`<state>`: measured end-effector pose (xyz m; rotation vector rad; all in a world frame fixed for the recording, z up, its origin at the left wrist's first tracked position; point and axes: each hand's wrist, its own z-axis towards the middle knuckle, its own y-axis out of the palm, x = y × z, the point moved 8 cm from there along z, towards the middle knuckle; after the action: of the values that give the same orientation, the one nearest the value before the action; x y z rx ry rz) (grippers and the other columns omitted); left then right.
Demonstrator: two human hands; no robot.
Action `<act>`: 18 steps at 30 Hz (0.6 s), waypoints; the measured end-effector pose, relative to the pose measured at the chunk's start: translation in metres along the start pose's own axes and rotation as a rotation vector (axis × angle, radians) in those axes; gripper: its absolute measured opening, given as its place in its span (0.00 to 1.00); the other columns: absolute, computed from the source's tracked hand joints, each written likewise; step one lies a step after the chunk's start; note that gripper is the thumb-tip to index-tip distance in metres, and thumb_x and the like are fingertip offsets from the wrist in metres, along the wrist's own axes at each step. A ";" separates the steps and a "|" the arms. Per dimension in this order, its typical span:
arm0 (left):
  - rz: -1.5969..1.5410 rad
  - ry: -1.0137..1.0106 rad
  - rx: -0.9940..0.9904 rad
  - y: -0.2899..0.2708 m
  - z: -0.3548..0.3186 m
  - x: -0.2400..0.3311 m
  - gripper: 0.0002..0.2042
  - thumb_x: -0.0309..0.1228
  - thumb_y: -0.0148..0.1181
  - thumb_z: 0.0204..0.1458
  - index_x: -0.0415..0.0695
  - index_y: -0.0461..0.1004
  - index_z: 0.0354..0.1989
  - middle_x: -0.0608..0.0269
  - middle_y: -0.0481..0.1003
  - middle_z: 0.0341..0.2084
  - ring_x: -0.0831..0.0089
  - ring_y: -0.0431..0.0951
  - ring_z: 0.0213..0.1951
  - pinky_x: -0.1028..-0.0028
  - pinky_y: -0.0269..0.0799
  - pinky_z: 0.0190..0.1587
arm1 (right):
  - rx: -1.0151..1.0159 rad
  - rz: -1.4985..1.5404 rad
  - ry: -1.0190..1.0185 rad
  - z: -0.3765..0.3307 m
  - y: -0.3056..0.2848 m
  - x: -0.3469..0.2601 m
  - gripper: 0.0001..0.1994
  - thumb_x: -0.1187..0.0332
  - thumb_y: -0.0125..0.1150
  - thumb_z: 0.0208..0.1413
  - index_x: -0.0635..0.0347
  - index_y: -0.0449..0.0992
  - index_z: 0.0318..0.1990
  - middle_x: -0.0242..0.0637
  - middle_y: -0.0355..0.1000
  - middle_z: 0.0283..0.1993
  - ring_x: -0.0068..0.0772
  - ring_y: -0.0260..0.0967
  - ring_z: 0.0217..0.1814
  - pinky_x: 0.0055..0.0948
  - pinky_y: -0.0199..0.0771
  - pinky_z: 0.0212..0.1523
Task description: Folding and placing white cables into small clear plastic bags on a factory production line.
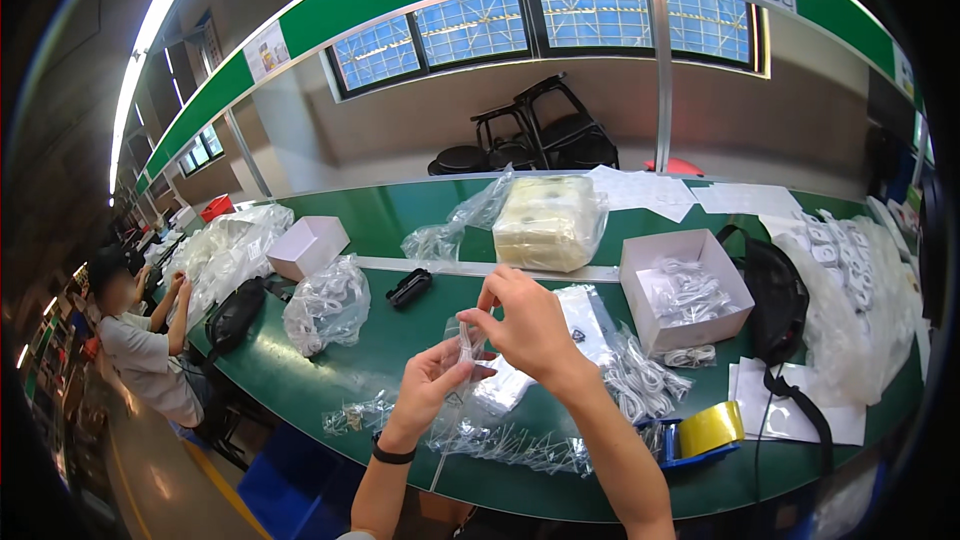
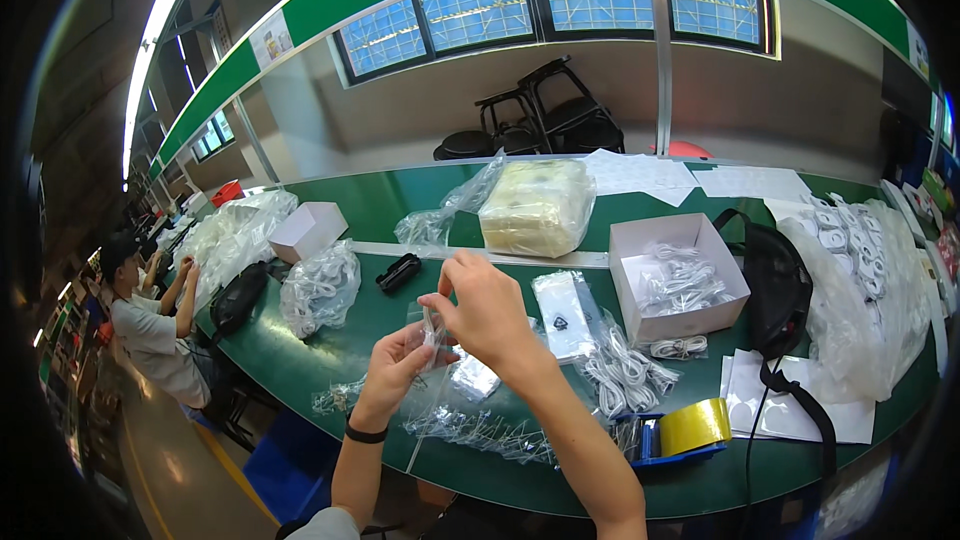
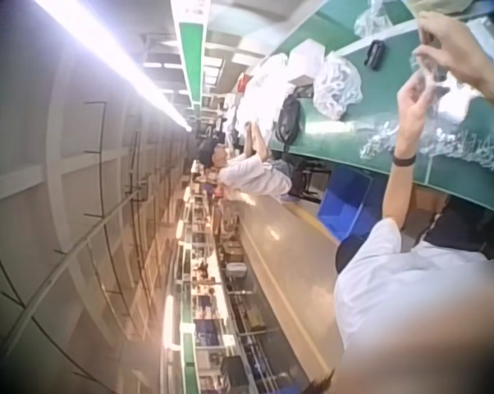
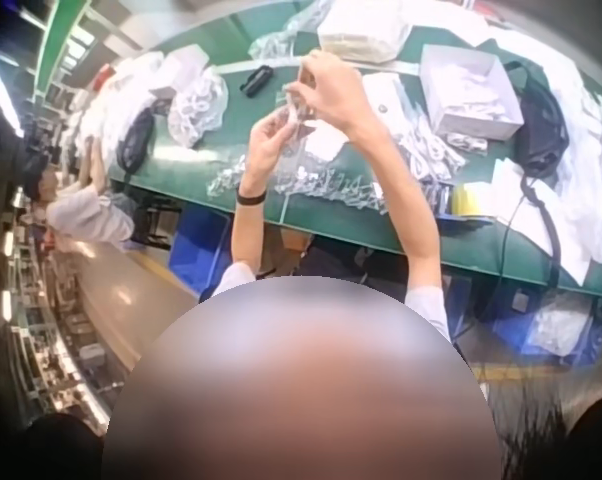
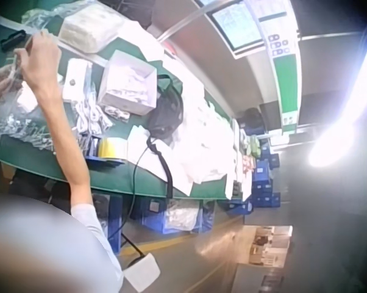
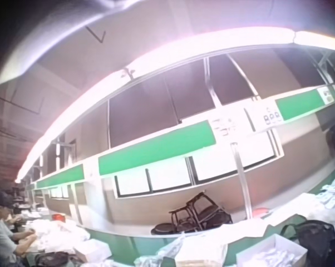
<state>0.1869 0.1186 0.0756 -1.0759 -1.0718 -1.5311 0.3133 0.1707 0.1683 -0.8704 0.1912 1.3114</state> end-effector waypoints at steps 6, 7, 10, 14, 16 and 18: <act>-0.084 -0.037 0.094 -0.015 0.004 -0.013 0.15 0.26 0.49 0.62 0.31 0.69 0.54 0.50 0.76 0.47 0.66 0.80 0.44 0.71 0.75 0.51 | -0.219 0.117 0.030 -0.004 0.022 0.002 0.11 0.66 0.68 0.49 0.64 0.73 0.27 0.40 0.69 0.33 0.42 0.70 0.35 0.34 0.71 0.36; -0.103 -0.001 0.108 -0.017 0.005 -0.012 0.14 0.27 0.49 0.63 0.31 0.70 0.53 0.51 0.77 0.45 0.66 0.80 0.43 0.71 0.75 0.50 | -0.255 0.133 0.032 -0.005 0.026 0.003 0.10 0.66 0.67 0.50 0.64 0.75 0.29 0.40 0.70 0.34 0.42 0.71 0.35 0.33 0.71 0.37; -0.112 0.032 0.159 -0.019 0.005 -0.009 0.14 0.29 0.48 0.64 0.31 0.72 0.51 0.51 0.78 0.42 0.68 0.81 0.41 0.72 0.76 0.48 | -0.283 0.204 0.023 -0.006 0.035 0.013 0.10 0.64 0.64 0.53 0.63 0.77 0.34 0.41 0.72 0.37 0.41 0.71 0.35 0.32 0.72 0.38; -0.081 0.059 0.299 -0.031 0.005 -0.008 0.15 0.33 0.48 0.65 0.33 0.73 0.48 0.53 0.79 0.39 0.74 0.79 0.41 0.77 0.74 0.44 | -0.239 0.257 0.170 -0.005 0.031 0.019 0.19 0.60 0.63 0.55 0.67 0.75 0.46 0.44 0.74 0.41 0.38 0.73 0.38 0.32 0.73 0.40; -0.029 0.134 0.329 -0.028 0.007 0.002 0.16 0.33 0.46 0.65 0.32 0.72 0.49 0.52 0.79 0.39 0.73 0.80 0.40 0.76 0.74 0.45 | -0.380 0.248 0.230 -0.011 0.040 0.027 0.24 0.56 0.65 0.53 0.69 0.73 0.48 0.46 0.74 0.44 0.39 0.73 0.41 0.33 0.73 0.43; 0.161 0.248 0.390 -0.028 0.005 0.016 0.19 0.35 0.41 0.67 0.30 0.72 0.50 0.53 0.79 0.41 0.71 0.78 0.43 0.74 0.71 0.49 | -0.614 0.228 0.254 -0.024 0.052 0.030 0.32 0.50 0.68 0.49 0.72 0.71 0.51 0.51 0.73 0.49 0.42 0.72 0.48 0.35 0.72 0.49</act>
<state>0.1579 0.1245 0.0889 -0.6667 -1.0295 -1.2252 0.2834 0.1779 0.1107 -1.5768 0.0845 1.4953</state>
